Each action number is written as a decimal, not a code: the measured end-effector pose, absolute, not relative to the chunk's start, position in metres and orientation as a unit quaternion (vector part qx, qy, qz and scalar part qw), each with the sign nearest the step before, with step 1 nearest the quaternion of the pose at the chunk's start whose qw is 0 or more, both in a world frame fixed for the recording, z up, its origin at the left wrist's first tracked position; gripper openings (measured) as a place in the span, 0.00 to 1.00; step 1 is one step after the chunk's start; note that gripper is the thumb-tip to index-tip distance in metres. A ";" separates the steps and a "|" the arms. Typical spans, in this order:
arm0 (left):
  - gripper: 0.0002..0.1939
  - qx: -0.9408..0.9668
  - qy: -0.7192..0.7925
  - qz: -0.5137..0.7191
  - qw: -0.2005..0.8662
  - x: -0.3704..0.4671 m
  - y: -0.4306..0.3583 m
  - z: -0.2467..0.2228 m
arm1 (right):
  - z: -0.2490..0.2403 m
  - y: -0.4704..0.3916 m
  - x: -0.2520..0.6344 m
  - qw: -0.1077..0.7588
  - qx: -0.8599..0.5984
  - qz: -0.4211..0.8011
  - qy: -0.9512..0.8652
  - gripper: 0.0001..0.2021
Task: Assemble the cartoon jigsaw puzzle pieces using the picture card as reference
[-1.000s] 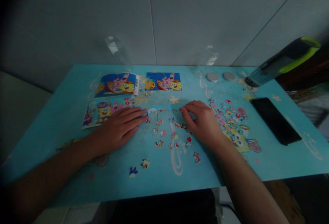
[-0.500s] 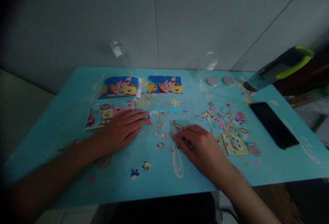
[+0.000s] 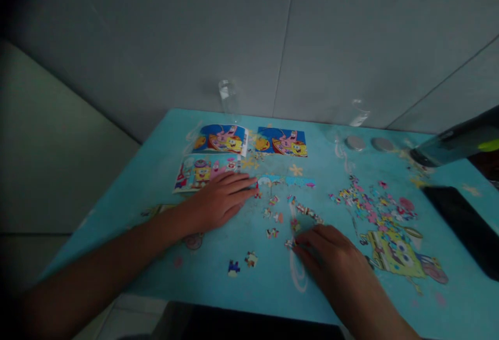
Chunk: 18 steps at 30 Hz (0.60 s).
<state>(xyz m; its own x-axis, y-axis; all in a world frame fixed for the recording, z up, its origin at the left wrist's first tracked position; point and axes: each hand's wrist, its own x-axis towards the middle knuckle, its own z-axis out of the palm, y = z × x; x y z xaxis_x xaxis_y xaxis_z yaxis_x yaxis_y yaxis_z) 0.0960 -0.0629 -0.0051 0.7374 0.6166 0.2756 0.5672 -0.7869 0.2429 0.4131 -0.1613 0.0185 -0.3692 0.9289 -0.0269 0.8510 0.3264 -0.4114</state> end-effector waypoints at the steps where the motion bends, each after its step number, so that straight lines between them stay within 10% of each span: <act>1: 0.21 0.929 0.318 0.177 0.071 0.096 -0.063 -0.005 | 0.017 -0.160 0.415 0.108 -0.546 0.184 -0.810 0.10; 18: 0.22 0.936 0.305 0.164 0.057 0.097 -0.063 -0.002 | -0.026 -0.156 0.442 0.140 -0.436 0.140 -0.878 0.16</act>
